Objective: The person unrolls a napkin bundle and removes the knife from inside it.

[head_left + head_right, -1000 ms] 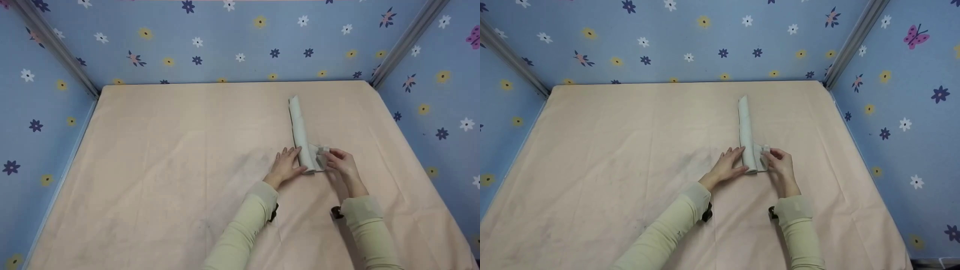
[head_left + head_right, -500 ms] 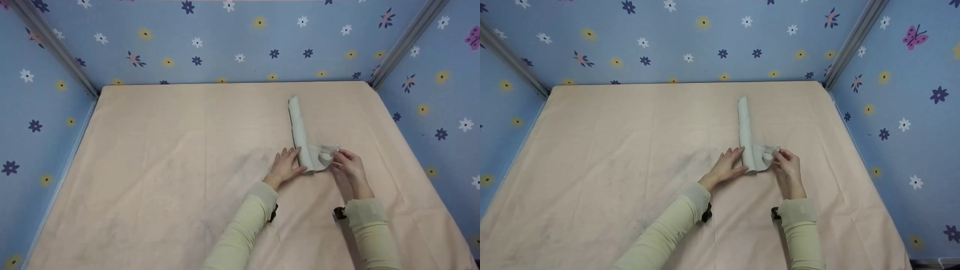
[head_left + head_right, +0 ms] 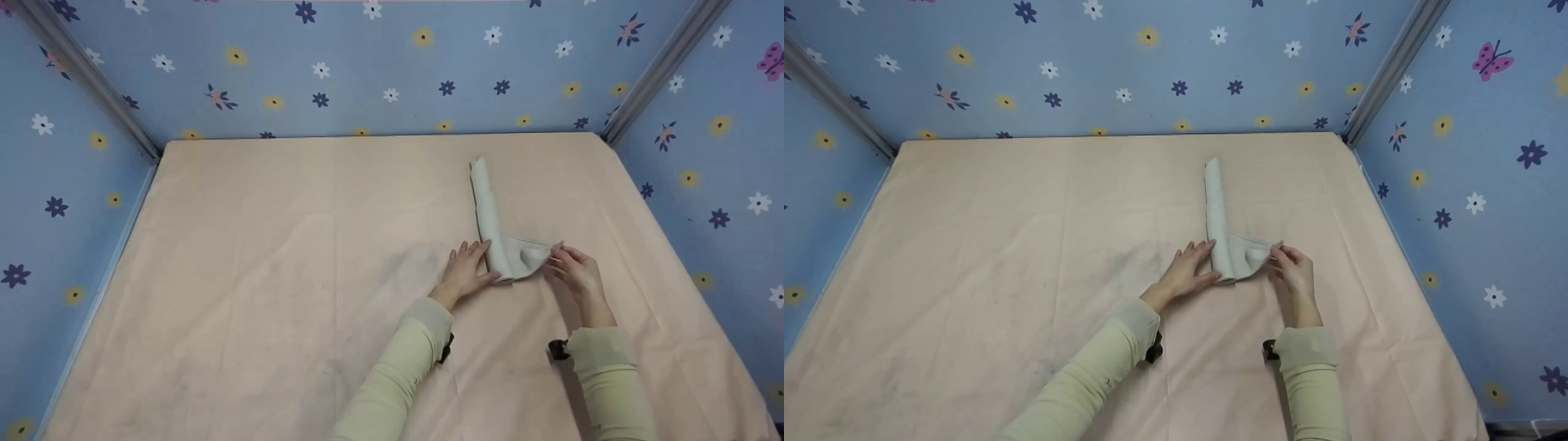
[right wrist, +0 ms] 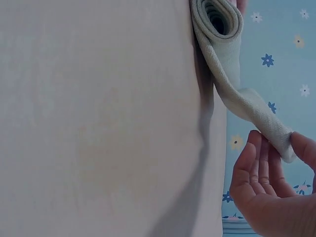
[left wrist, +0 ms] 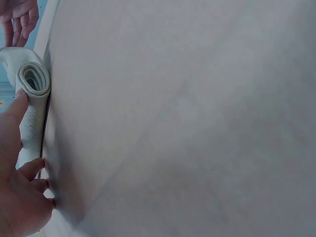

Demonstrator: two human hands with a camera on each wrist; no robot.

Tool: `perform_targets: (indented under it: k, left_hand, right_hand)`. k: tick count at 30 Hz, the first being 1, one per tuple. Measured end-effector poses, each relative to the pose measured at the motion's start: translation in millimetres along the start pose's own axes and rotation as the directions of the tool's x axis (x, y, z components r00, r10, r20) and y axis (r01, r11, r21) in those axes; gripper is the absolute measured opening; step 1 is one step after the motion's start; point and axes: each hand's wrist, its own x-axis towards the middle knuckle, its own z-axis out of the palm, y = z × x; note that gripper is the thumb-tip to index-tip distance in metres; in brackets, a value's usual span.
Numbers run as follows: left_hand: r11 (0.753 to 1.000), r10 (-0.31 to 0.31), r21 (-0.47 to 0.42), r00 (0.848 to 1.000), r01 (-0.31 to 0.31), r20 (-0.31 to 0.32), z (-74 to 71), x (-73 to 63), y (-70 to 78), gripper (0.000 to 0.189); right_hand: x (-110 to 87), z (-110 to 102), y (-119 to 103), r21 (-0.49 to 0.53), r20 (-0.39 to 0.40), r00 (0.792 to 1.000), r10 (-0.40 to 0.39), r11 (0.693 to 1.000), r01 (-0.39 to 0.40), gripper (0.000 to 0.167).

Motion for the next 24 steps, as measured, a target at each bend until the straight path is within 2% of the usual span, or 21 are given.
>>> perform_targets:
  k: [4,6,10,14,17,20,24]
  left_hand:
    - [1.0,-0.001,-0.022,1.0,0.001,0.001,-0.1,-0.8,0.2,0.072]
    - [1.0,-0.003,-0.029,1.0,0.003,0.003,0.0,-0.9,0.1,0.072]
    - [0.999,-0.005,-0.037,1.0,0.005,0.009,-0.4,-1.5,0.0,0.072]
    - [0.999,-0.003,-0.037,1.0,0.003,0.013,-0.6,-1.5,-0.5,0.073]
    - [0.999,-0.002,-0.035,1.0,0.002,0.015,-0.6,-1.5,-1.0,0.072]
    - [0.999,-0.001,-0.035,1.0,0.002,0.013,-0.5,-1.4,-1.1,0.072]
    - [0.999,-0.002,-0.035,1.0,0.002,0.014,-0.3,-1.6,-0.7,0.072]
  right_hand:
    - [1.5,-4.8,2.9,0.025,-0.027,0.999,-0.04,0.999,0.041,0.023]
    - [4.3,-9.0,6.5,0.011,-0.041,0.996,-0.079,0.997,0.079,0.029]
    - [23.5,-27.9,22.8,0.007,-0.082,0.983,-0.165,0.986,0.166,0.037]
    - [39.4,-43.4,35.9,-0.039,-0.135,0.962,-0.235,0.972,0.232,0.027]
    - [30.1,-36.4,30.3,-0.135,-0.176,0.944,-0.281,0.956,0.259,0.022]
    - [11.9,-17.5,17.0,-0.26,-0.239,0.915,-0.326,0.929,0.263,0.02]
    - [-1.8,-1.2,7.0,-0.355,-0.246,0.896,-0.37,0.895,0.271,0.025]
